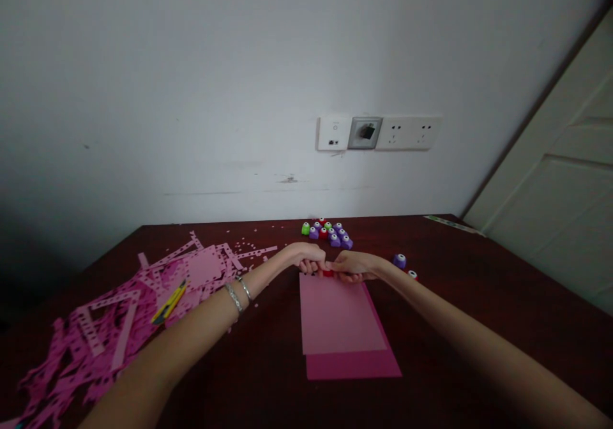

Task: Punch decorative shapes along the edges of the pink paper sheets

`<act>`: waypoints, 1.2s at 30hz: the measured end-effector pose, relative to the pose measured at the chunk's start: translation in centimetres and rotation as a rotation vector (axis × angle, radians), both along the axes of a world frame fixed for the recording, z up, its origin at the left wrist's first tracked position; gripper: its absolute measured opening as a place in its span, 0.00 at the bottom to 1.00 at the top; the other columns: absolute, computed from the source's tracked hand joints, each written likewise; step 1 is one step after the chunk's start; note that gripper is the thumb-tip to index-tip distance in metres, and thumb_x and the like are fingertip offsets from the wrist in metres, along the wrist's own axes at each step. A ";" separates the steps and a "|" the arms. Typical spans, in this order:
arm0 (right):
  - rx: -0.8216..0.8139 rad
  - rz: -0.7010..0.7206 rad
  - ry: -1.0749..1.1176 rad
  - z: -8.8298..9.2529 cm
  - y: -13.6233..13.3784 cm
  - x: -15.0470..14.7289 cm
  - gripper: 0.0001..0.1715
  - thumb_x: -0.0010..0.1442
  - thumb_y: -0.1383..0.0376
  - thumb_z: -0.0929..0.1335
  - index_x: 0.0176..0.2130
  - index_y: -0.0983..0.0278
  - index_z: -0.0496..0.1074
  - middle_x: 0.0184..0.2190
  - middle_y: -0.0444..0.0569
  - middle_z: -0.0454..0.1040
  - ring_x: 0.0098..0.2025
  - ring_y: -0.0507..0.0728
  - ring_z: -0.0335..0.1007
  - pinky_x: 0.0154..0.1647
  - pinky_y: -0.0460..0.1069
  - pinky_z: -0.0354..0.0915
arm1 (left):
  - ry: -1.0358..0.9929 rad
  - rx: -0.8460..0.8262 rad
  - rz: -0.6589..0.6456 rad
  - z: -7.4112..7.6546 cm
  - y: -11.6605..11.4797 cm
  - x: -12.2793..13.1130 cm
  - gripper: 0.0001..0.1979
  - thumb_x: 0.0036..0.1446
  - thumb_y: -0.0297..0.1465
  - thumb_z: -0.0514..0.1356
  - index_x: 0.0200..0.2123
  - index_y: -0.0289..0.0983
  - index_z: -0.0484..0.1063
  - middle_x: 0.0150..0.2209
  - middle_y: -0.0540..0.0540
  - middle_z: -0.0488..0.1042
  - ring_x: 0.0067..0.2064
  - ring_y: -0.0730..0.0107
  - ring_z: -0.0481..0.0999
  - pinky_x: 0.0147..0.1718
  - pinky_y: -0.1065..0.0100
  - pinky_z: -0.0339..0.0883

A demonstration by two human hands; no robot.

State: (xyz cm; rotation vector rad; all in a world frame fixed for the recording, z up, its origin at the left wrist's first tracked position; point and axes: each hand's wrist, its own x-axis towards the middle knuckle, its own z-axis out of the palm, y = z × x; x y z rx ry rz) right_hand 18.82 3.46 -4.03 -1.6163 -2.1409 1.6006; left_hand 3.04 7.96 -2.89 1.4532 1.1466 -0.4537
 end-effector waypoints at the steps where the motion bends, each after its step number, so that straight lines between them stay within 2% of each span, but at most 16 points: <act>1: -0.012 -0.003 0.017 -0.1 0.1 0.0 0.35 0.51 0.39 0.60 0.16 0.67 0.62 0.10 0.39 0.59 0.10 0.43 0.48 0.11 0.42 0.42 | -0.011 0.001 0.023 -0.1 0.0 0.0 0.07 0.47 0.28 0.56 0.20 0.31 0.67 0.13 0.58 0.47 0.14 0.85 0.42 0.11 0.79 0.38; 6: 0.014 -0.008 0.017 -0.1 0.0 0.0 0.35 0.50 0.39 0.61 0.16 0.66 0.62 0.09 0.39 0.58 0.10 0.43 0.48 0.11 0.42 0.43 | 0.005 0.015 0.041 -0.2 0.0 0.0 0.07 0.46 0.28 0.57 0.20 0.31 0.68 0.12 0.57 0.49 0.13 0.85 0.44 0.11 0.80 0.38; 10: 0.156 -0.037 0.001 0.0 -0.4 0.0 0.33 0.48 0.39 0.63 0.16 0.65 0.61 0.09 0.39 0.58 0.10 0.44 0.47 0.11 0.43 0.43 | 0.053 0.124 0.000 0.4 -0.6 0.2 0.08 0.46 0.27 0.57 0.18 0.31 0.67 0.11 0.57 0.49 0.13 0.85 0.45 0.11 0.80 0.39; 14: 0.275 -0.067 0.063 -0.3 -0.7 0.4 0.31 0.50 0.42 0.63 0.16 0.65 0.61 0.09 0.40 0.58 0.11 0.45 0.49 0.12 0.43 0.46 | 0.028 0.282 0.007 0.8 -1.7 0.0 0.11 0.45 0.33 0.59 0.17 0.32 0.66 0.12 0.55 0.54 0.14 0.84 0.50 0.11 0.79 0.42; 17: 0.387 -0.118 0.074 -0.6 -1.2 1.0 0.27 0.52 0.46 0.64 0.19 0.66 0.65 0.12 0.41 0.62 0.13 0.46 0.53 0.14 0.43 0.49 | -0.044 0.415 0.056 0.8 -2.6 -0.4 0.13 0.41 0.36 0.61 0.16 0.33 0.65 0.13 0.54 0.57 0.15 0.83 0.53 0.12 0.77 0.44; 21: 0.582 -0.207 -0.022 -0.8 -2.5 1.8 0.16 0.49 0.55 0.67 0.24 0.66 0.70 0.19 0.45 0.70 0.20 0.50 0.63 0.20 0.44 0.55 | -0.174 0.518 0.103 0.5 -3.8 -0.9 0.15 0.41 0.40 0.61 0.17 0.34 0.64 0.13 0.55 0.57 0.15 0.82 0.54 0.13 0.75 0.45; 24: 0.655 -0.177 -0.078 -0.9 -3.6 2.2 0.14 0.49 0.57 0.68 0.29 0.66 0.72 0.24 0.47 0.72 0.26 0.53 0.67 0.23 0.45 0.56 | -0.242 0.579 0.132 0.1 -4.4 -1.2 0.17 0.42 0.43 0.60 0.18 0.34 0.65 0.13 0.55 0.56 0.15 0.81 0.53 0.14 0.74 0.45; 27: 0.702 -0.123 -0.111 -1.2 -4.2 2.3 0.16 0.48 0.57 0.69 0.36 0.65 0.72 0.28 0.48 0.72 0.29 0.54 0.67 0.27 0.45 0.58 | -0.251 0.692 0.114 -0.1 -4.8 -1.7 0.19 0.44 0.45 0.58 0.18 0.34 0.66 0.14 0.54 0.58 0.16 0.80 0.55 0.16 0.73 0.46; 29: 0.731 -0.093 -0.147 -1.5 -4.2 2.4 0.22 0.46 0.56 0.70 0.40 0.65 0.71 0.31 0.49 0.71 0.31 0.55 0.67 0.30 0.47 0.59 | -0.187 0.836 0.058 -0.1 -5.1 -2.3 0.19 0.43 0.46 0.59 0.18 0.34 0.67 0.16 0.52 0.62 0.19 0.78 0.60 0.18 0.73 0.49; 32: 0.743 -0.061 -0.196 -2.0 -4.0 2.6 0.29 0.42 0.52 0.72 0.42 0.65 0.70 0.34 0.51 0.69 0.34 0.57 0.66 0.34 0.48 0.59 | 0.032 1.018 -0.013 0.1 -5.5 -3.5 0.18 0.38 0.46 0.62 0.21 0.35 0.69 0.23 0.49 0.70 0.26 0.72 0.68 0.21 0.73 0.52; 36: 0.713 -0.036 -0.203 -2.2 -3.8 2.8 0.32 0.40 0.51 0.72 0.43 0.64 0.68 0.35 0.51 0.68 0.36 0.57 0.65 0.35 0.49 0.59 | 0.224 1.014 -0.107 0.1 -5.9 -4.8 0.19 0.37 0.47 0.64 0.26 0.36 0.70 0.30 0.47 0.74 0.31 0.66 0.71 0.22 0.71 0.53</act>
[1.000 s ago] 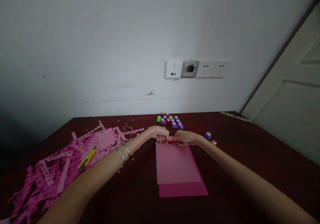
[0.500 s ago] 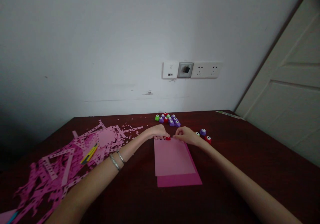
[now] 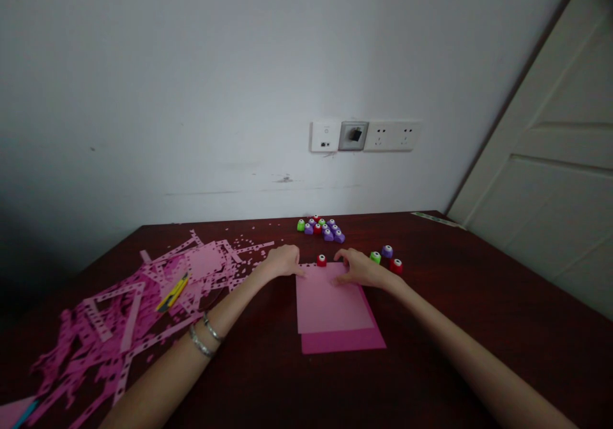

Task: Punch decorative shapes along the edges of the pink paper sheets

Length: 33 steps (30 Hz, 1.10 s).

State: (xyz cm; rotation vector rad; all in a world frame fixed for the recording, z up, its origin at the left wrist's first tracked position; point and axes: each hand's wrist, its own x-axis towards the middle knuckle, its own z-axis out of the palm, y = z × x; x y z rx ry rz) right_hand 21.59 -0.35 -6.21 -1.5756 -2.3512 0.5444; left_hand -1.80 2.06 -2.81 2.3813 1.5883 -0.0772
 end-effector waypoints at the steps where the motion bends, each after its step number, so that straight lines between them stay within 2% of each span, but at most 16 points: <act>1: -0.008 0.003 -0.001 0.0 0.0 0.0 0.33 0.40 0.51 0.73 0.43 0.64 0.68 0.36 0.50 0.67 0.36 0.57 0.65 0.35 0.48 0.59 | 0.016 -0.009 -0.011 -0.1 0.0 -0.2 0.20 0.37 0.47 0.63 0.26 0.36 0.70 0.31 0.46 0.74 0.32 0.65 0.72 0.23 0.71 0.53; 11: -0.100 0.038 -0.013 0.9 -0.3 0.2 0.39 0.39 0.51 0.73 0.47 0.65 0.64 0.37 0.51 0.66 0.37 0.58 0.64 0.36 0.49 0.59 | 0.013 -0.102 -0.098 -0.1 0.1 -0.8 0.25 0.36 0.51 0.62 0.31 0.37 0.71 0.33 0.47 0.73 0.32 0.66 0.70 0.24 0.71 0.54; 21: -0.171 0.092 -0.053 1.4 -0.6 0.4 0.49 0.34 0.51 0.75 0.52 0.66 0.60 0.44 0.55 0.64 0.43 0.62 0.64 0.43 0.51 0.61 | -0.075 -0.145 -0.181 -1.5 1.0 -1.1 0.25 0.34 0.51 0.63 0.31 0.37 0.69 0.31 0.49 0.71 0.30 0.69 0.68 0.24 0.71 0.54; 23: -0.140 0.092 -0.043 1.5 -0.6 0.4 0.45 0.38 0.51 0.74 0.51 0.66 0.61 0.43 0.56 0.64 0.42 0.61 0.64 0.42 0.51 0.61 | -0.081 -0.147 -0.189 -1.4 0.9 -1.1 0.25 0.34 0.50 0.63 0.30 0.37 0.70 0.30 0.49 0.71 0.30 0.70 0.67 0.24 0.71 0.53; 27: 0.007 0.063 0.031 1.4 -0.1 0.0 0.27 0.51 0.55 0.68 0.47 0.66 0.65 0.38 0.53 0.66 0.38 0.57 0.66 0.39 0.51 0.62 | -0.089 -0.142 -0.191 -1.3 0.8 -1.0 0.23 0.35 0.49 0.64 0.29 0.37 0.70 0.30 0.49 0.71 0.29 0.70 0.67 0.24 0.72 0.53; 33: 0.121 0.101 0.077 0.5 1.3 -1.4 0.22 0.52 0.57 0.67 0.45 0.64 0.68 0.39 0.51 0.68 0.40 0.57 0.66 0.39 0.50 0.61 | -0.091 -0.147 -0.216 -0.9 0.6 -0.8 0.22 0.36 0.48 0.64 0.28 0.37 0.70 0.28 0.50 0.71 0.29 0.70 0.67 0.25 0.72 0.54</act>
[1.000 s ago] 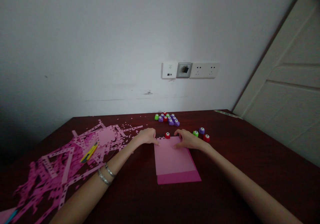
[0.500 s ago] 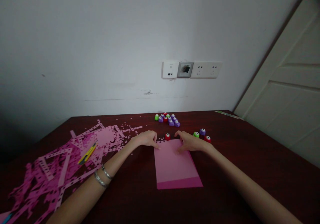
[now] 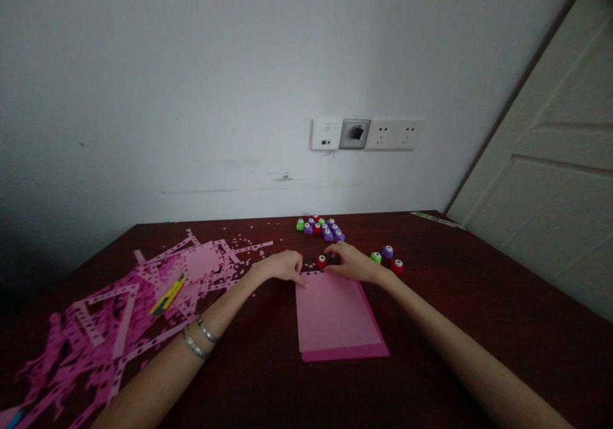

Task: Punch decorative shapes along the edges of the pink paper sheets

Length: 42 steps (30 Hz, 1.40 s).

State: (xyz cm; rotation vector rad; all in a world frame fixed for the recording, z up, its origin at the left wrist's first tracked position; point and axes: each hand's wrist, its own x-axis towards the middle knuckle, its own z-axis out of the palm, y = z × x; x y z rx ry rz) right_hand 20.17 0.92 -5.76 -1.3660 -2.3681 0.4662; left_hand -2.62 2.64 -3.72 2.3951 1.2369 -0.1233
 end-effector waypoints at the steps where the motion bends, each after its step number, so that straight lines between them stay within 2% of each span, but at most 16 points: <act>1: 0.000 0.005 -0.002 -0.1 0.2 -0.2 0.21 0.52 0.58 0.67 0.44 0.64 0.69 0.39 0.51 0.69 0.40 0.56 0.66 0.39 0.49 0.61 | 0.006 0.001 -0.006 0.1 -0.1 0.0 0.21 0.36 0.48 0.64 0.28 0.37 0.70 0.28 0.50 0.71 0.29 0.70 0.67 0.25 0.72 0.54; 8: 0.036 0.017 -0.038 -0.2 0.7 -0.9 0.17 0.53 0.58 0.67 0.42 0.64 0.71 0.40 0.51 0.69 0.40 0.56 0.66 0.40 0.49 0.60 | 0.035 -0.001 -0.011 0.4 -0.3 0.2 0.21 0.36 0.47 0.64 0.28 0.36 0.70 0.27 0.50 0.70 0.29 0.70 0.67 0.25 0.72 0.54; 16: 0.118 -0.072 -0.128 1.0 -1.0 -1.1 0.14 0.54 0.58 0.66 0.40 0.61 0.71 0.42 0.49 0.69 0.41 0.57 0.67 0.38 0.48 0.61 | 0.032 -0.014 -0.032 0.2 0.0 0.2 0.20 0.37 0.46 0.63 0.28 0.36 0.70 0.26 0.49 0.70 0.28 0.70 0.66 0.24 0.71 0.54; 19: 0.151 -0.119 -0.112 1.9 -2.0 0.2 0.13 0.53 0.59 0.66 0.39 0.61 0.71 0.43 0.50 0.69 0.43 0.58 0.66 0.39 0.49 0.61 | 0.017 -0.014 -0.047 -0.2 0.3 0.0 0.20 0.37 0.46 0.64 0.28 0.36 0.70 0.27 0.49 0.71 0.29 0.70 0.66 0.24 0.71 0.54; 23: 0.168 -0.162 -0.096 2.6 -3.9 3.5 0.12 0.54 0.58 0.66 0.37 0.61 0.71 0.40 0.50 0.69 0.42 0.57 0.66 0.41 0.49 0.62 | 0.008 -0.026 -0.047 -0.4 0.5 -0.1 0.21 0.36 0.47 0.64 0.29 0.36 0.70 0.28 0.49 0.70 0.29 0.71 0.66 0.24 0.72 0.54; 25: 0.159 -0.206 -0.123 2.5 -5.0 5.4 0.13 0.54 0.57 0.65 0.37 0.61 0.72 0.40 0.50 0.70 0.41 0.57 0.67 0.41 0.50 0.62 | 0.007 -0.029 -0.052 -0.3 0.5 -0.2 0.22 0.37 0.47 0.63 0.29 0.36 0.69 0.28 0.50 0.70 0.29 0.72 0.66 0.24 0.73 0.54; 30: 0.098 -0.322 -0.216 1.2 -7.1 9.2 0.14 0.55 0.56 0.64 0.39 0.59 0.71 0.47 0.51 0.67 0.46 0.61 0.65 0.41 0.52 0.64 | 0.002 -0.030 -0.062 0.0 0.2 -0.2 0.22 0.37 0.47 0.63 0.30 0.36 0.69 0.29 0.49 0.70 0.29 0.71 0.66 0.24 0.72 0.54; 35: 0.123 -0.371 -0.250 0.4 -7.8 10.2 0.14 0.55 0.56 0.63 0.39 0.60 0.71 0.46 0.52 0.66 0.46 0.61 0.64 0.36 0.51 0.65 | -0.005 -0.028 -0.049 -0.2 0.3 -0.1 0.20 0.37 0.45 0.64 0.29 0.36 0.70 0.29 0.49 0.71 0.29 0.72 0.66 0.24 0.72 0.54; 42: 0.205 -0.391 -0.301 1.1 -7.8 9.6 0.15 0.54 0.56 0.64 0.39 0.60 0.70 0.41 0.52 0.68 0.44 0.62 0.65 0.31 0.50 0.64 | 0.005 -0.035 -0.066 0.2 0.0 -0.1 0.22 0.38 0.47 0.63 0.30 0.36 0.70 0.29 0.48 0.71 0.30 0.69 0.67 0.25 0.71 0.55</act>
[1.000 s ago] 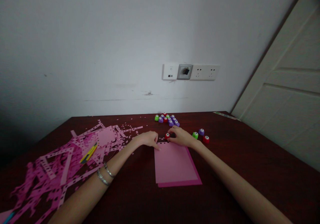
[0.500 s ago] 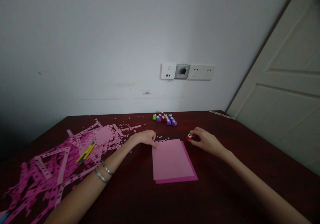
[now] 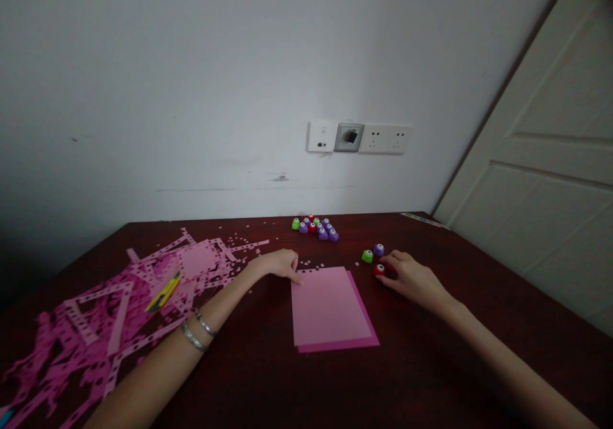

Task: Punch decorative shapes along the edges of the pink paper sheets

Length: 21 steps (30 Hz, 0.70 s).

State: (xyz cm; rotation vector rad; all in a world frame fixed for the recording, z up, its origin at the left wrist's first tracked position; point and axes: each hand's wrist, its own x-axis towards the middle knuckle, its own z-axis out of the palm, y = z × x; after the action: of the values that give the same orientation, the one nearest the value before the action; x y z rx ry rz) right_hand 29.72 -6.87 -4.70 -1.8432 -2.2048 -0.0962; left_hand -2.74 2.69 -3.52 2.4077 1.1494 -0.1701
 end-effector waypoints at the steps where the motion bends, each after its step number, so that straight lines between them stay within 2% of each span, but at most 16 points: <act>1: 0.030 -0.009 0.009 0.2 -0.1 -0.4 0.15 0.54 0.56 0.64 0.39 0.61 0.69 0.41 0.53 0.68 0.42 0.61 0.66 0.30 0.49 0.63 | -0.001 -0.003 0.003 0.0 0.0 0.0 0.22 0.38 0.47 0.63 0.30 0.36 0.70 0.29 0.48 0.71 0.30 0.70 0.67 0.25 0.71 0.55; 4: 0.069 -0.004 0.123 0.7 -0.3 -2.3 0.11 0.57 0.59 0.61 0.36 0.62 0.67 0.37 0.52 0.70 0.34 0.57 0.68 0.30 0.49 0.61 | -0.015 -0.006 0.013 -0.3 0.2 -0.1 0.21 0.37 0.47 0.63 0.29 0.36 0.69 0.28 0.49 0.70 0.29 0.71 0.66 0.24 0.72 0.54; 7: -0.035 0.092 0.287 0.7 -0.3 -4.9 0.09 0.58 0.62 0.60 0.32 0.62 0.66 0.27 0.48 0.71 0.27 0.54 0.67 0.28 0.48 0.59 | -0.020 0.001 0.017 -0.5 0.3 -0.1 0.22 0.36 0.47 0.64 0.29 0.36 0.69 0.29 0.49 0.70 0.29 0.70 0.66 0.23 0.72 0.54; 10: -0.089 0.168 0.394 -0.1 0.4 -7.0 0.08 0.57 0.63 0.60 0.30 0.62 0.65 0.23 0.45 0.69 0.24 0.53 0.65 0.24 0.47 0.56 | 0.000 -0.001 0.012 -0.4 0.2 0.0 0.22 0.37 0.48 0.63 0.28 0.36 0.69 0.28 0.49 0.70 0.29 0.70 0.66 0.23 0.71 0.54; 13: -0.044 0.205 0.476 -1.3 1.9 -8.4 0.09 0.58 0.63 0.59 0.29 0.62 0.63 0.21 0.44 0.68 0.23 0.53 0.63 0.23 0.46 0.54 | 0.007 0.006 0.005 -0.2 0.0 0.0 0.21 0.37 0.47 0.63 0.27 0.36 0.69 0.27 0.49 0.70 0.29 0.70 0.66 0.23 0.72 0.53; 17: 0.016 0.224 0.557 -2.6 4.3 -9.4 0.09 0.57 0.63 0.59 0.28 0.63 0.63 0.20 0.43 0.66 0.22 0.52 0.61 0.24 0.46 0.54 | 0.011 0.022 0.010 -0.3 0.0 0.1 0.21 0.37 0.48 0.63 0.27 0.36 0.68 0.27 0.50 0.70 0.29 0.71 0.66 0.23 0.72 0.53; 21: 0.043 0.244 0.608 -3.4 5.5 -9.8 0.08 0.55 0.65 0.60 0.27 0.64 0.64 0.18 0.42 0.64 0.21 0.51 0.59 0.22 0.45 0.52 | 0.031 0.030 0.014 -0.2 -0.1 0.1 0.21 0.38 0.47 0.63 0.28 0.35 0.69 0.28 0.49 0.70 0.29 0.70 0.66 0.24 0.72 0.54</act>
State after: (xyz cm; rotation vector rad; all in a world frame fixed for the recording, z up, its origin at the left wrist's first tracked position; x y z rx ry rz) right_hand 19.91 -1.40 -8.14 -1.3279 -1.9380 0.4060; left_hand -2.60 2.55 -3.70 2.4303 1.1909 -0.1880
